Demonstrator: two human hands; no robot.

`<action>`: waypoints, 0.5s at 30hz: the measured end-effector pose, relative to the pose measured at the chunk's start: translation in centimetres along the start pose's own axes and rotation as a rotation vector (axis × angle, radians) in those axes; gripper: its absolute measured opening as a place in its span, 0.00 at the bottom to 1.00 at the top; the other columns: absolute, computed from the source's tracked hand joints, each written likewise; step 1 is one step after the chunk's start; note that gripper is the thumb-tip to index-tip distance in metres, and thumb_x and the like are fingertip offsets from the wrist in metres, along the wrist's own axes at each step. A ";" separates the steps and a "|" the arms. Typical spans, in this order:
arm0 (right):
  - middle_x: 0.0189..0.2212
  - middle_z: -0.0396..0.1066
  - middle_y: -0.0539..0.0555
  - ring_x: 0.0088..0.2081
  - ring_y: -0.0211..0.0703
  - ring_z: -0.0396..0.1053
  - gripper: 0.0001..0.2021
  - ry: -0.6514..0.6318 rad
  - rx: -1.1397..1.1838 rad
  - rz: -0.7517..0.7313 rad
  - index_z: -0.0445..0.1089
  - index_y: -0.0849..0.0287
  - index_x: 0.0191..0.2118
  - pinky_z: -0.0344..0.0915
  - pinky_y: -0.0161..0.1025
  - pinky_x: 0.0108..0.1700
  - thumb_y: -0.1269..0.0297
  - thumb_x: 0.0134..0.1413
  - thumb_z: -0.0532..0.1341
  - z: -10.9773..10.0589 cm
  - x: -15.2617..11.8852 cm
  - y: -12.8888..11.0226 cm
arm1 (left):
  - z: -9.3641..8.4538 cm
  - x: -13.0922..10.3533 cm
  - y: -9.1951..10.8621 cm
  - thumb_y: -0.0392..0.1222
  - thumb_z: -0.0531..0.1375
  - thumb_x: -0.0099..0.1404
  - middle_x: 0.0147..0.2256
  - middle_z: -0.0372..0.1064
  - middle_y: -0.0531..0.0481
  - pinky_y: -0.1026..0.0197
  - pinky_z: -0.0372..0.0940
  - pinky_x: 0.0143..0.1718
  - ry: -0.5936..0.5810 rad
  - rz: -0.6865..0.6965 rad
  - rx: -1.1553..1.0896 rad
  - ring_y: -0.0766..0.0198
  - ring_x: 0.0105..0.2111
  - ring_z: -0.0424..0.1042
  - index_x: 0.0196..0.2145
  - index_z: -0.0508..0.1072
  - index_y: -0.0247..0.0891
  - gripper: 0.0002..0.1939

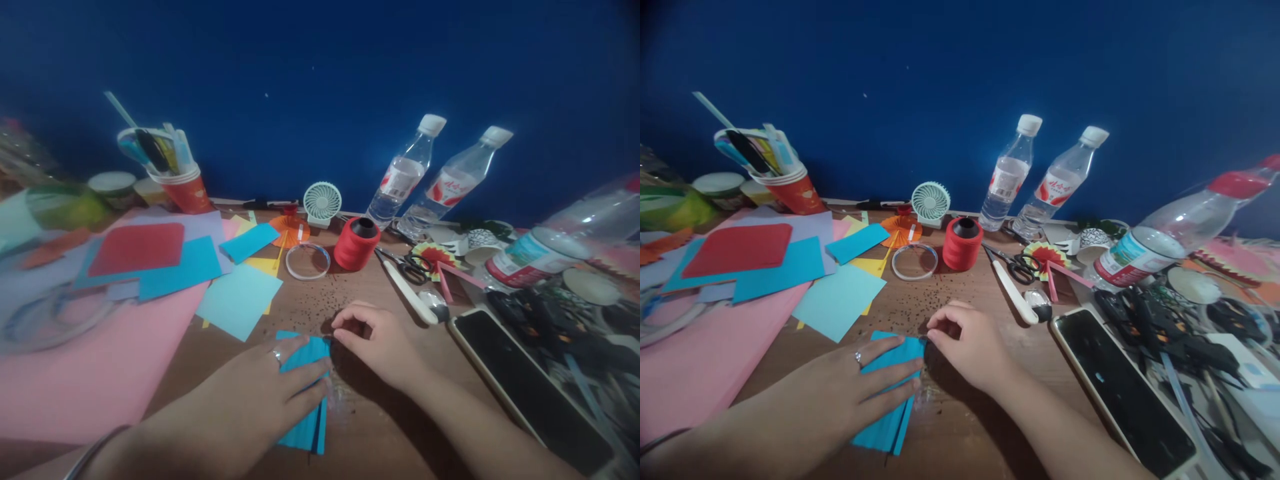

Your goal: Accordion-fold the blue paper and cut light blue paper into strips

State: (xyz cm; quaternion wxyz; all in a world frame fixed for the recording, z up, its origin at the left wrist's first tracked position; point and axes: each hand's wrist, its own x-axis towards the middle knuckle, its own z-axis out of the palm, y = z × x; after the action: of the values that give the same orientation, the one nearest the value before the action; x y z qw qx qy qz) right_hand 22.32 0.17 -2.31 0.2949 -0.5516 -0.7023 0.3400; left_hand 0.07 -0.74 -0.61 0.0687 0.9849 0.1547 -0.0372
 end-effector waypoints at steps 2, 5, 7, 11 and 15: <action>0.29 0.70 0.47 0.31 0.36 0.67 0.07 -0.015 0.026 -0.068 0.73 0.55 0.31 0.60 0.33 0.32 0.75 0.48 0.61 0.1 -0.2 0.2 | 0.1 -0.1 0.0 0.37 0.53 0.60 0.57 0.59 0.50 0.48 0.54 0.50 -0.014 -0.003 -0.021 0.47 0.54 0.58 0.60 0.52 0.40 0.31; 0.29 0.70 0.48 0.33 0.37 0.67 0.06 -0.047 -0.015 -0.203 0.75 0.54 0.32 0.61 0.35 0.36 0.72 0.49 0.62 0.4 -0.5 0.5 | 0.3 -0.1 -0.1 0.36 0.52 0.60 0.57 0.59 0.50 0.49 0.54 0.50 -0.002 -0.003 -0.046 0.48 0.54 0.57 0.61 0.50 0.40 0.32; 0.28 0.70 0.48 0.32 0.38 0.66 0.05 -0.063 -0.094 -0.262 0.75 0.54 0.31 0.60 0.36 0.36 0.71 0.50 0.62 0.6 -0.7 0.4 | 0.4 -0.1 -0.2 0.37 0.53 0.60 0.56 0.60 0.50 0.49 0.54 0.51 0.016 -0.005 -0.049 0.48 0.55 0.56 0.61 0.51 0.41 0.31; 0.27 0.71 0.48 0.33 0.39 0.65 0.06 -0.063 -0.209 -0.233 0.75 0.55 0.27 0.59 0.36 0.34 0.72 0.48 0.62 0.6 -0.8 -0.1 | 0.0 0.0 -0.3 0.38 0.53 0.61 0.53 0.64 0.51 0.50 0.54 0.51 0.041 -0.004 -0.014 0.49 0.54 0.59 0.58 0.58 0.42 0.26; 0.27 0.71 0.48 0.33 0.40 0.65 0.06 -0.075 -0.239 -0.192 0.74 0.55 0.26 0.59 0.37 0.34 0.72 0.47 0.62 0.5 -0.7 -0.6 | 0.0 -0.1 -0.6 0.43 0.55 0.60 0.55 0.63 0.51 0.47 0.55 0.51 0.056 0.057 0.021 0.46 0.52 0.61 0.57 0.59 0.43 0.27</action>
State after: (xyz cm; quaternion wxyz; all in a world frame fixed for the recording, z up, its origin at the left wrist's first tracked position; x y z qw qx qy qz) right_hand 21.73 -0.69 -2.14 0.2319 -0.5001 -0.7976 0.2448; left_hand -0.23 -0.20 -0.63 0.0550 0.9902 0.1279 -0.0092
